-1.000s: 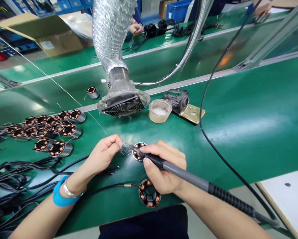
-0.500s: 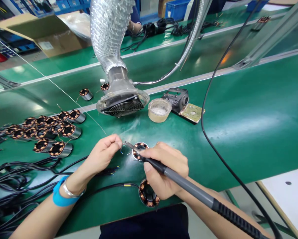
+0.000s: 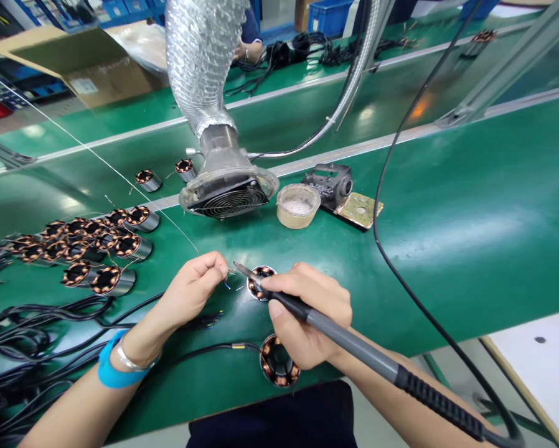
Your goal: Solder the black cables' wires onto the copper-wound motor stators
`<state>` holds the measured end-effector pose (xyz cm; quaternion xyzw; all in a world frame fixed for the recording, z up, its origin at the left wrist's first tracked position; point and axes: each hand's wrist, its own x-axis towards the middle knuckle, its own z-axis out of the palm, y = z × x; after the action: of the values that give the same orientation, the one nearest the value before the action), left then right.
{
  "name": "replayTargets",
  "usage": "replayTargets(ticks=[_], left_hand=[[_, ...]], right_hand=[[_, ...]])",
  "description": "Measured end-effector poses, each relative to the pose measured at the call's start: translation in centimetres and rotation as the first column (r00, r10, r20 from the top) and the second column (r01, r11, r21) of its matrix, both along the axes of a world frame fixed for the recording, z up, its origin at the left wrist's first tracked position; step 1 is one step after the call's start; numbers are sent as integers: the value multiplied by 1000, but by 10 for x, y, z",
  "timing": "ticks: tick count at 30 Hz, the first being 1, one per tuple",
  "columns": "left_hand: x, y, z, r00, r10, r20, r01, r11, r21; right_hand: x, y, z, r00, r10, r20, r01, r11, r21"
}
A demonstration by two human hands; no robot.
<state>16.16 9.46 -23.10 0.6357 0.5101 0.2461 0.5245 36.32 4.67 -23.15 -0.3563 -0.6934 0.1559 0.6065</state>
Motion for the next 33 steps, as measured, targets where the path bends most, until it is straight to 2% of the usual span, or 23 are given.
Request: replayTargets(ticks=[6,11,14,20,24,29,33], left_hand=[[0,0,4,1000,-26,9,26,1000,1],[-4,-5,9,991,-131,24,132,991,-28],[-8,-8,7,983,-179,44,181,983,-41],[-12,-7,8,974,-219,55,222,973,-68],[-8,-7,11,978,-167,121,184,972,-149],[-1,-10,4,979,26,204,31,963,-269],[1,-13,0,972,93,215,-29,958,-285]], right_hand=[[4,4,-1,1000,27,11,-26,1000,-11],[0,21,2,957,163,238,-134,982,-131],[-9,32,2,922,210,324,-193,977,-87],[-14,35,-2,924,195,329,-207,978,0],[-9,33,-5,929,203,310,-213,977,-1],[-8,33,-12,937,157,311,-172,985,20],[-8,28,-14,935,194,296,-168,980,-110]])
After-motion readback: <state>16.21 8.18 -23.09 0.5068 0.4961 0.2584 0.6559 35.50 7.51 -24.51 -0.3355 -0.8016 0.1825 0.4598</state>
